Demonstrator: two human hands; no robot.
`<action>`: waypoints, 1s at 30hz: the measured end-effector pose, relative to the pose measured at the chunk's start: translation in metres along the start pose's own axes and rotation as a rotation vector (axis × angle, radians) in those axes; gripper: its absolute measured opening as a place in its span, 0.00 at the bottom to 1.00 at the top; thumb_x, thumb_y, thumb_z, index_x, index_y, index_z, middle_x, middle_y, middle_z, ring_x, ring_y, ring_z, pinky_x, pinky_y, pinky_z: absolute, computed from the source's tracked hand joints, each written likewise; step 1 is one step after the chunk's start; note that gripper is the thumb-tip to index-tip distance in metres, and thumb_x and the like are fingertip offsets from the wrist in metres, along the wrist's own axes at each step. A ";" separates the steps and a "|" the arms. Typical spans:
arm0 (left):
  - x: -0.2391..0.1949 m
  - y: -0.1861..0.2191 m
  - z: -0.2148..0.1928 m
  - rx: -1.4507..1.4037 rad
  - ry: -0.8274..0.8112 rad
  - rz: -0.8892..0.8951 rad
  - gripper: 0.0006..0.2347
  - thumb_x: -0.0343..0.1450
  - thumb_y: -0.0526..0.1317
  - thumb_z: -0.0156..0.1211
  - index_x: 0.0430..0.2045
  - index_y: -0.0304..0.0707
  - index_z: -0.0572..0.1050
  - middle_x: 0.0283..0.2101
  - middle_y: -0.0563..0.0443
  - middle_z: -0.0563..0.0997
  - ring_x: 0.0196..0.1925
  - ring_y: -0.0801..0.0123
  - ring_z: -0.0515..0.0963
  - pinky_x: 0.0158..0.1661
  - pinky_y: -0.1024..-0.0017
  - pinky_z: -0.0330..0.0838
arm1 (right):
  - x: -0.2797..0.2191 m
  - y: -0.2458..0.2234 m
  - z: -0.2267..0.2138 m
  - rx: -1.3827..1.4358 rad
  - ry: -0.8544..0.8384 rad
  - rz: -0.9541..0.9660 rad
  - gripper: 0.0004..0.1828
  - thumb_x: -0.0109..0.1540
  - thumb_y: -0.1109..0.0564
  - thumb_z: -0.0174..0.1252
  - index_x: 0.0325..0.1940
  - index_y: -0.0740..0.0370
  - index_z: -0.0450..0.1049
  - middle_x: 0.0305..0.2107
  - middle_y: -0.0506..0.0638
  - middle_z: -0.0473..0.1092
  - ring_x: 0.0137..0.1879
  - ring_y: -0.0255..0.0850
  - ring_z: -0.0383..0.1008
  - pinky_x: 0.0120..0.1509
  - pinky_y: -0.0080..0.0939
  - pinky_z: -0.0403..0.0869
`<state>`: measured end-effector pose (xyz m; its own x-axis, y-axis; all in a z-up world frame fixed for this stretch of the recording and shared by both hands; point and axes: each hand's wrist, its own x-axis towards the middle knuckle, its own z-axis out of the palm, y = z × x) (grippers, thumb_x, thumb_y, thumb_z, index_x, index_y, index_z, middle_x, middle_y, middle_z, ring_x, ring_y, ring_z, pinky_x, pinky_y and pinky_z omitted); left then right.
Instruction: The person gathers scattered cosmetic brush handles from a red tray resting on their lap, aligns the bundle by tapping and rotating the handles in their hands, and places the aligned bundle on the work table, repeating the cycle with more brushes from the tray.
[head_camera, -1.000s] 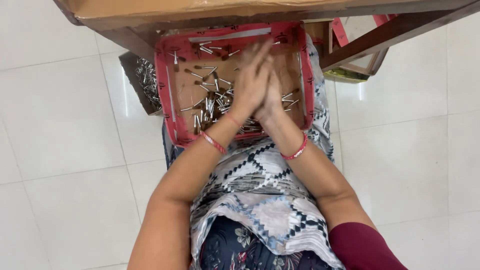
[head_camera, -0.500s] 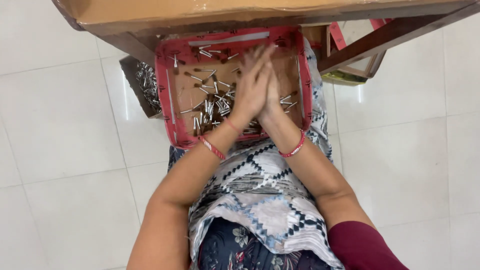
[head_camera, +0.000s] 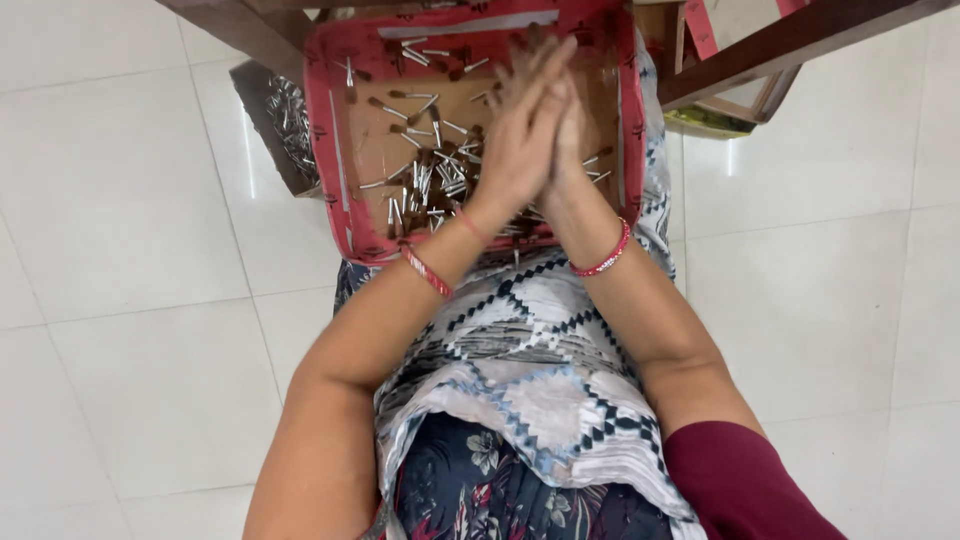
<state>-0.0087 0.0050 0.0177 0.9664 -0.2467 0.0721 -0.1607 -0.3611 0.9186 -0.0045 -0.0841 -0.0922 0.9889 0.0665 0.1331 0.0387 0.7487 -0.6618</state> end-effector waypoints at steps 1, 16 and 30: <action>0.016 -0.028 0.003 -0.002 0.000 -0.003 0.22 0.81 0.56 0.37 0.71 0.63 0.64 0.81 0.49 0.55 0.84 0.44 0.41 0.75 0.39 0.25 | 0.002 -0.002 0.011 -0.001 0.002 0.003 0.36 0.75 0.32 0.38 0.85 0.42 0.43 0.82 0.51 0.43 0.88 0.53 0.43 0.91 0.63 0.50; 0.006 -0.049 0.023 0.021 0.058 0.053 0.19 0.83 0.48 0.42 0.71 0.57 0.65 0.79 0.43 0.59 0.83 0.38 0.44 0.76 0.41 0.29 | -0.002 -0.008 0.009 0.095 0.017 0.043 0.33 0.72 0.33 0.40 0.80 0.40 0.51 0.77 0.46 0.53 0.82 0.46 0.57 0.85 0.57 0.62; -0.016 -0.006 0.022 -0.043 0.045 0.090 0.19 0.83 0.49 0.45 0.70 0.58 0.66 0.79 0.49 0.61 0.84 0.50 0.53 0.80 0.41 0.33 | 0.003 -0.006 -0.004 0.253 0.124 0.126 0.35 0.73 0.34 0.37 0.83 0.38 0.43 0.81 0.52 0.41 0.87 0.56 0.37 0.87 0.64 0.46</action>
<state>-0.0277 -0.0083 0.0027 0.9567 -0.2352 0.1717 -0.2396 -0.3006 0.9232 -0.0014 -0.0909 -0.0910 0.9942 0.1000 -0.0399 -0.1071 0.8810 -0.4608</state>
